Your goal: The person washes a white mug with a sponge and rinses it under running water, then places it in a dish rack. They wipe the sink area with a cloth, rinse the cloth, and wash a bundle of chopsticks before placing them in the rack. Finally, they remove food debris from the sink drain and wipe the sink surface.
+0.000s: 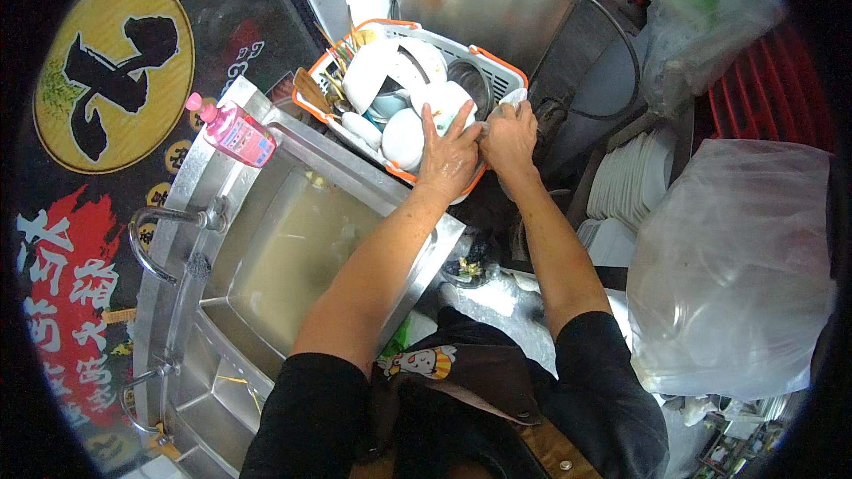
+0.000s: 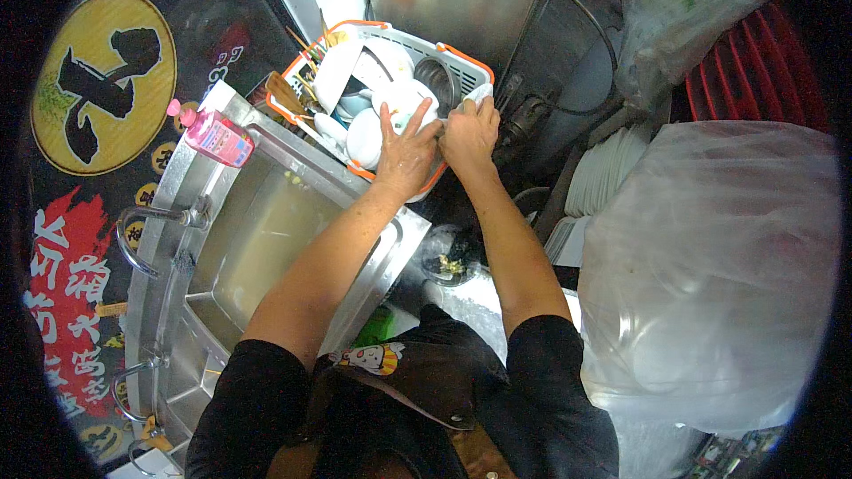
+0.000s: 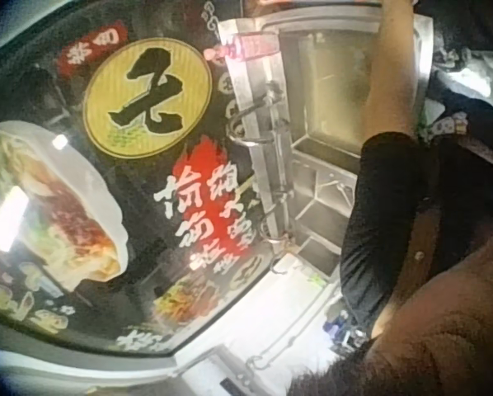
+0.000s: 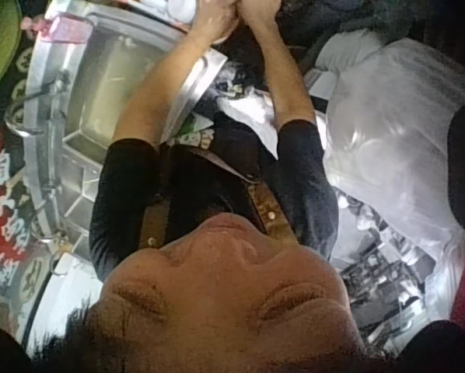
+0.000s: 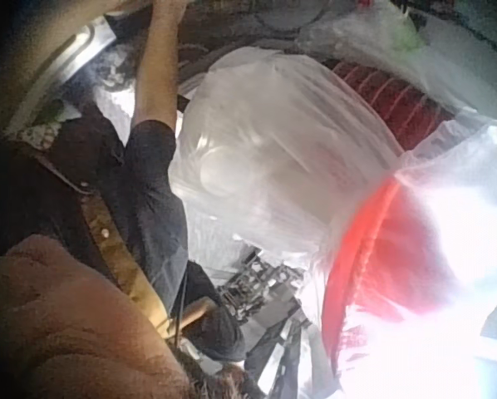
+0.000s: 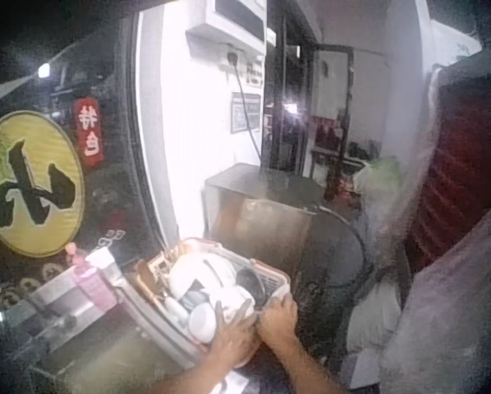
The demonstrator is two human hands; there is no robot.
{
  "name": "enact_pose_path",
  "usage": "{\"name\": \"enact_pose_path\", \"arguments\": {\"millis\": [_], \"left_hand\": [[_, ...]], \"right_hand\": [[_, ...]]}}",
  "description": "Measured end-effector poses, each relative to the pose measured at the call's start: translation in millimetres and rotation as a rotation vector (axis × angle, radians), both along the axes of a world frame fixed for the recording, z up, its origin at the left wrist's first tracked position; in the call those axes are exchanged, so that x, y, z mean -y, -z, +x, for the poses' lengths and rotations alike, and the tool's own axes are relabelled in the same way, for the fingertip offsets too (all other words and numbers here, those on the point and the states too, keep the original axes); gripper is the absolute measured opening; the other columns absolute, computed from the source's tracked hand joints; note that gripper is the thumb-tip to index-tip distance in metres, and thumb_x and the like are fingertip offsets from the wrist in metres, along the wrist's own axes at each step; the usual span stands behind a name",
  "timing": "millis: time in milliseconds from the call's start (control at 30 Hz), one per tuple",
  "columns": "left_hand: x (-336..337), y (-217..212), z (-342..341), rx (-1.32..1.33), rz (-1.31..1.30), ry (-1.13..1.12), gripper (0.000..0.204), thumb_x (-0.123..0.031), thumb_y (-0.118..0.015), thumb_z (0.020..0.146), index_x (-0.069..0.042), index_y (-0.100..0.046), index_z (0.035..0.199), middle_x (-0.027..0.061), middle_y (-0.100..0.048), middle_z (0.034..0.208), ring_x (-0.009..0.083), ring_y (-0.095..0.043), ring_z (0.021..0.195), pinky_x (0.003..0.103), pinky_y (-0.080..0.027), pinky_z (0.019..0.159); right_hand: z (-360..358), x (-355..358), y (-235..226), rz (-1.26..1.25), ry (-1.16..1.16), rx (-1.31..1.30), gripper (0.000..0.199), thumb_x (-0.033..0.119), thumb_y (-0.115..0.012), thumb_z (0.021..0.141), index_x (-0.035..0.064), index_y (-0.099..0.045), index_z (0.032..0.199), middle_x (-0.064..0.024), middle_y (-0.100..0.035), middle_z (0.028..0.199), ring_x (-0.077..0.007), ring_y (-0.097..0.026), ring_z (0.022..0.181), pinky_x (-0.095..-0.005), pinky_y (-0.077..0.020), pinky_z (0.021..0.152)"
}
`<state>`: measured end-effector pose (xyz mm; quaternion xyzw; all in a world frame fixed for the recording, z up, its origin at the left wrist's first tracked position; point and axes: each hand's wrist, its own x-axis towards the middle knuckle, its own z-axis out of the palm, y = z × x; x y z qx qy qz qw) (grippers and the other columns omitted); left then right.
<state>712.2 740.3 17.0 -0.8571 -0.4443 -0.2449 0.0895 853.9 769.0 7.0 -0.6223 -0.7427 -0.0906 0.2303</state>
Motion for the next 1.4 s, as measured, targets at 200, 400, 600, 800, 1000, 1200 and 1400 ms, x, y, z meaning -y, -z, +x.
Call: {"name": "enact_pose_path", "arguments": {"millis": [200,400,600,800,1000,1200,1400], "left_hand": [[9,-9,-6,0.022,0.005,-0.052,0.008,-0.009,-0.063,0.074,-0.009,-0.071,0.073,-0.0022,-0.053,0.124,0.0219,-0.028,0.139,0.074,-0.011,0.106],[9,-3,-7,0.026,-0.007,-0.094,0.008,-0.007,-0.066,0.073,-0.012,-0.067,0.066,-0.0043,-0.048,0.135,0.0230,-0.021,0.143,0.075,-0.005,0.106],[10,-6,-9,0.046,0.011,-0.076,0.009,-0.006,-0.066,0.072,-0.014,-0.068,0.067,-0.0044,-0.048,0.135,0.0234,-0.019,0.144,0.075,-0.005,0.106],[10,-10,-4,-0.014,-0.069,-0.082,0.009,-0.008,-0.066,0.070,-0.014,-0.069,0.065,-0.0044,-0.048,0.137,0.0246,-0.021,0.142,0.074,-0.006,0.106],[4,-2,-3,-0.039,-0.012,-0.064,0.009,-0.007,-0.064,0.072,-0.012,-0.071,0.067,0.0015,-0.051,0.133,0.0282,-0.022,0.142,0.076,-0.006,0.104],[-1,-10,8,-0.182,0.037,0.072,0.010,-0.008,-0.063,0.075,-0.010,-0.073,0.076,0.0027,-0.055,0.121,0.0250,-0.030,0.139,0.075,-0.013,0.104],[-15,-18,17,-0.459,-0.212,0.086,0.020,-0.010,-0.061,0.081,-0.016,-0.074,0.095,-0.0031,-0.053,0.130,0.0203,-0.023,0.143,0.071,-0.014,0.107]], "right_hand": [[5,7,12,0.075,-0.063,-0.315,0.020,0.014,-0.069,0.073,-0.0022,-0.070,0.085,-0.0126,-0.063,0.094,-0.0346,-0.045,0.103,-0.0448,-0.0344,0.091],[12,16,5,-0.153,-0.107,-0.622,0.025,0.023,-0.063,0.084,-0.0014,-0.068,0.085,-0.0108,-0.064,0.093,-0.0287,-0.040,0.101,-0.0406,-0.0287,0.094],[11,27,6,-0.267,-0.136,-0.984,0.025,0.024,-0.060,0.086,-0.0002,-0.067,0.083,-0.0082,-0.061,0.087,-0.0264,-0.040,0.105,-0.0381,-0.0286,0.096],[12,49,-18,-0.288,-0.077,-1.474,0.022,0.019,-0.060,0.088,-0.0010,-0.065,0.083,-0.0054,-0.064,0.088,-0.0145,-0.056,0.078,-0.0313,-0.0443,0.075],[44,57,-131,-0.091,-0.228,-1.535,0.025,0.023,-0.056,0.090,-0.0008,-0.061,0.084,0.0008,-0.057,0.077,-0.0076,-0.048,0.072,-0.0255,-0.0406,0.066],[56,102,-92,0.018,-0.027,-1.490,0.032,0.030,-0.056,0.093,-0.0010,-0.063,0.089,-0.0008,-0.059,0.080,-0.0100,-0.049,0.073,-0.0280,-0.0409,0.068],[56,139,-81,-0.058,0.105,-1.508,0.030,0.027,-0.057,0.094,-0.0018,-0.064,0.099,-0.0023,-0.061,0.088,-0.0101,-0.052,0.081,-0.0272,-0.0419,0.074]]}}
